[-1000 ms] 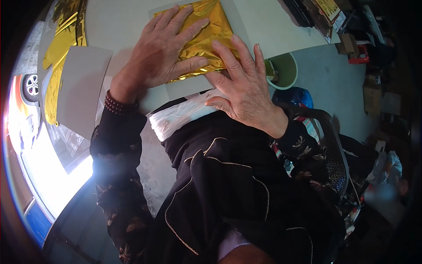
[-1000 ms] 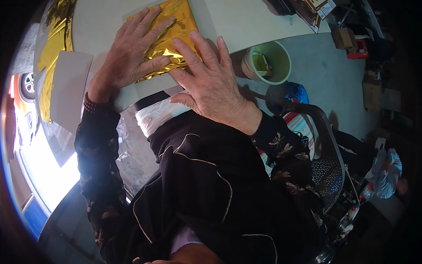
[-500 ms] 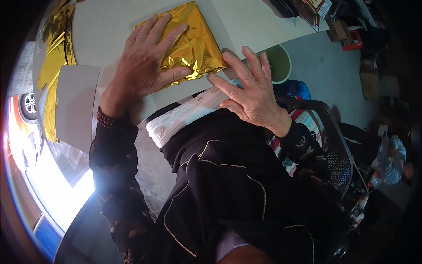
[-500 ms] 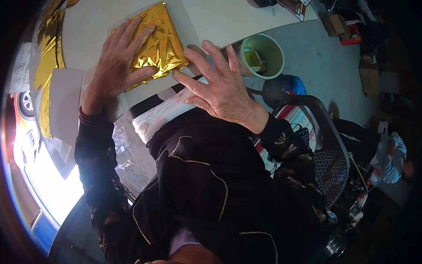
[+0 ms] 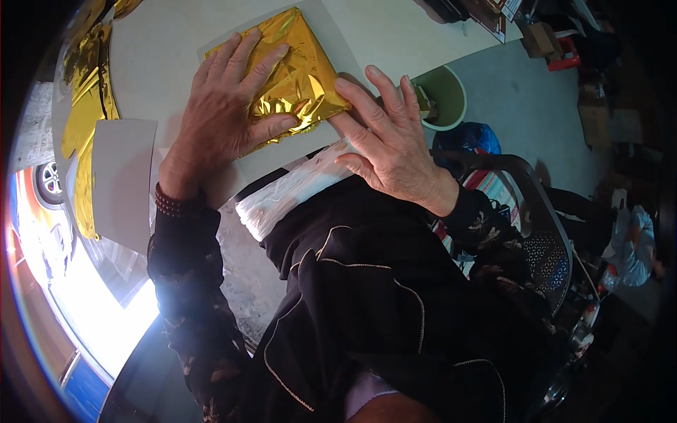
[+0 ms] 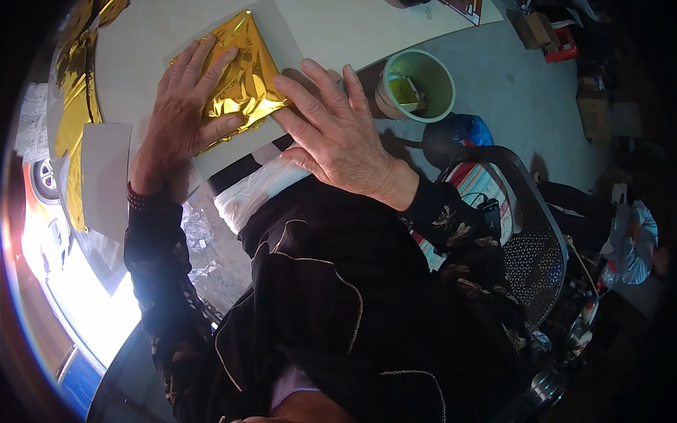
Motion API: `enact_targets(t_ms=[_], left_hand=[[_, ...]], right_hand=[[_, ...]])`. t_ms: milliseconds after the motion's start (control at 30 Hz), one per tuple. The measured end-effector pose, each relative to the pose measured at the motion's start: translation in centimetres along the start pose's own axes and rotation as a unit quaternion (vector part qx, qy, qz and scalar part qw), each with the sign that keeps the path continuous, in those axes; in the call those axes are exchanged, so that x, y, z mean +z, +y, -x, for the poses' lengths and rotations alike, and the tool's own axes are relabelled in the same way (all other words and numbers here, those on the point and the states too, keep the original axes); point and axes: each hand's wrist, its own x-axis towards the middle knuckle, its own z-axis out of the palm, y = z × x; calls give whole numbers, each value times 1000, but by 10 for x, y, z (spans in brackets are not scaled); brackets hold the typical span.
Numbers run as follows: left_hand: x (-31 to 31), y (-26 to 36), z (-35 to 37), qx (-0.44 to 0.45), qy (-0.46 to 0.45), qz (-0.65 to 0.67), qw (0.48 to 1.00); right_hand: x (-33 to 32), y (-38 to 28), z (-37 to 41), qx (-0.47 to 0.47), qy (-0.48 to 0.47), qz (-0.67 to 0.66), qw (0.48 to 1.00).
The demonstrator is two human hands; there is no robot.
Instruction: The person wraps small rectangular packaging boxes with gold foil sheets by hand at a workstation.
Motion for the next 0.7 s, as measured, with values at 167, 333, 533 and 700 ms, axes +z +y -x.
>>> enact_targets(t_ms=[167, 333, 533, 700], left_hand=[[0, 1, -1, 10, 28, -11, 1000], [1, 1, -2, 8, 29, -4, 1000], [0, 3, -2, 0, 32, 3, 999], [0, 4, -2, -3, 37, 4, 999]], right_hand=[[0, 4, 4, 16, 31, -41, 999], [-4, 2, 2, 33, 29, -42, 998], [-11, 9, 5, 33, 41, -37, 998], [-12, 10, 1, 33, 72, -44, 996]])
